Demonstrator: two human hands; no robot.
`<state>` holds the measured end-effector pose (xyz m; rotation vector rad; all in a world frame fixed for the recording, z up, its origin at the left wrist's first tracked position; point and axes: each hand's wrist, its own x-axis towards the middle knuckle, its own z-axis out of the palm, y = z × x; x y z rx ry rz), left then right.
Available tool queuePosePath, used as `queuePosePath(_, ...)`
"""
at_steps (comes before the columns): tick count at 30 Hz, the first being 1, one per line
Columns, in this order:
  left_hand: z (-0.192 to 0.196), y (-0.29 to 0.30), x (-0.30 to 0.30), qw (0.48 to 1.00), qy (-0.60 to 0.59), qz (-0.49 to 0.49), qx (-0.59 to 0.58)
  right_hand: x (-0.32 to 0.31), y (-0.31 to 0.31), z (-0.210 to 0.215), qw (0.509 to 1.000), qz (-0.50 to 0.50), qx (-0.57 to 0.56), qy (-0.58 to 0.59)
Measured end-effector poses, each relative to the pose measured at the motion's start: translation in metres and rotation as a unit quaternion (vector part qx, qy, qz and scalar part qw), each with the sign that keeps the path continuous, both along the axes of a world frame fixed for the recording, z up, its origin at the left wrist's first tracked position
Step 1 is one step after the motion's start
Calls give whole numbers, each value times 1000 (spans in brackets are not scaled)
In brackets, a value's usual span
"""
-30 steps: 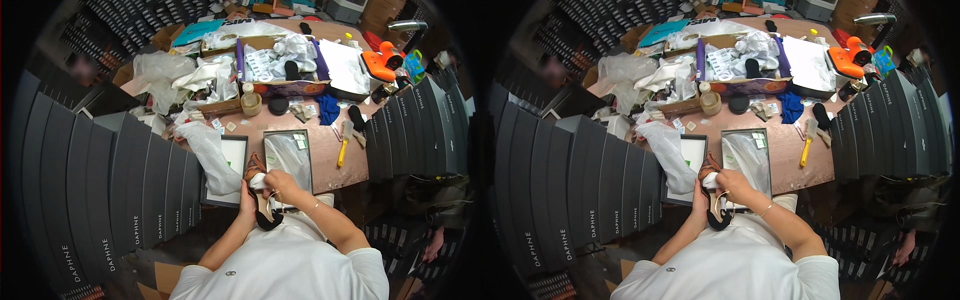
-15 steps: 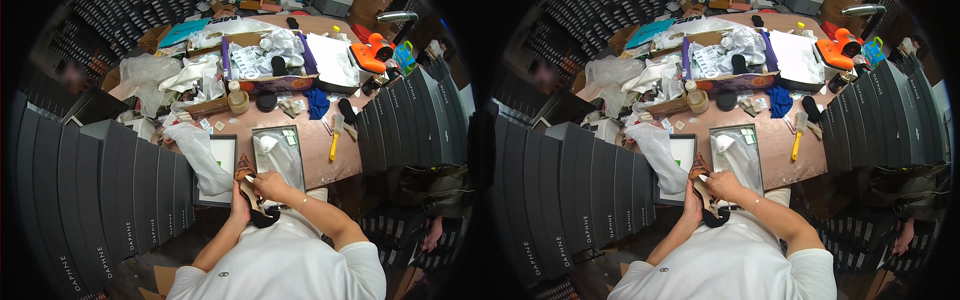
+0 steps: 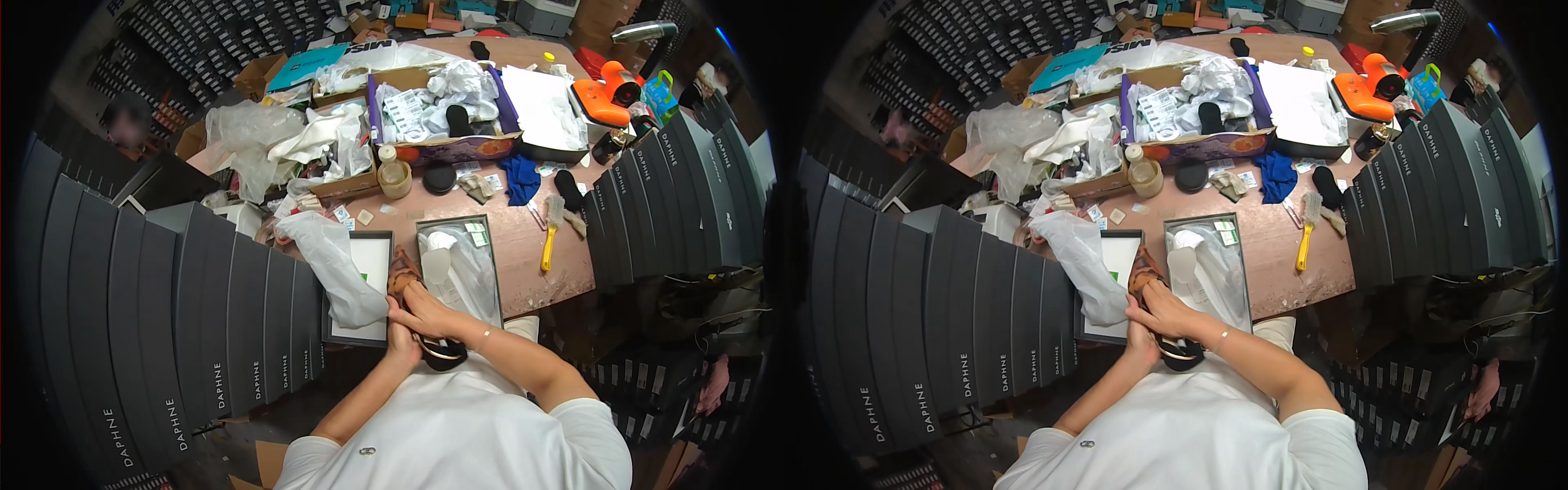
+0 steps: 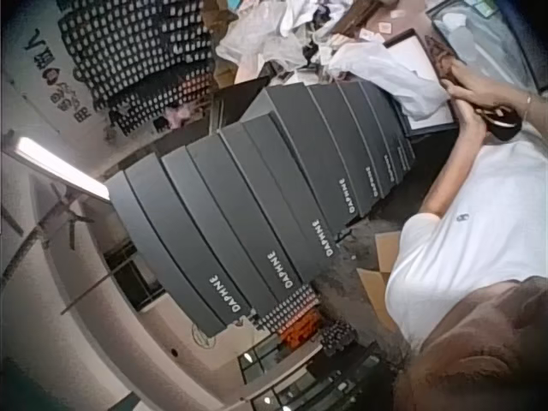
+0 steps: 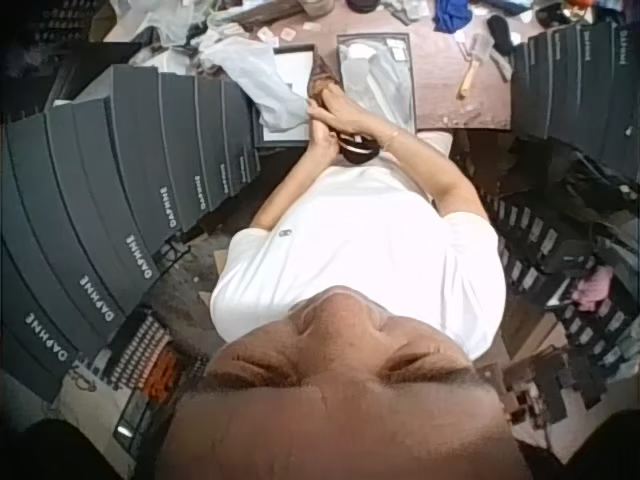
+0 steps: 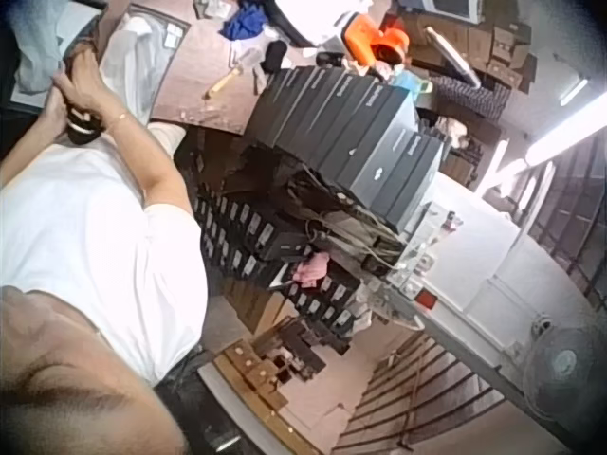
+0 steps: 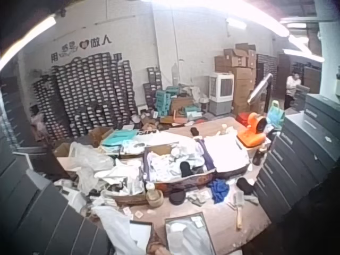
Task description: Packing individual shoes into boxes with protective wrapping paper and stacking the finished boxes.
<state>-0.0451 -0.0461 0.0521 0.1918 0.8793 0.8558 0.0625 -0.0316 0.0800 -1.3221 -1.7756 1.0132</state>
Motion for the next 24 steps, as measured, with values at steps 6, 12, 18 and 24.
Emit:
queuePosePath(6,30,4,-5,997,-21,-28,-75,-15,23,-12,994,-12,-109,26)
queuePosePath(12,13,52,-18,993,8,-116,29,-16,-19,23,1000,2,-16,-26)
queuePosePath(18,-50,63,-25,987,49,-153,-23,-31,-18,-34,984,-76,-56,153)
queuePosePath(24,-31,40,-14,999,0,-36,38,-28,-11,-16,995,-98,-13,15)
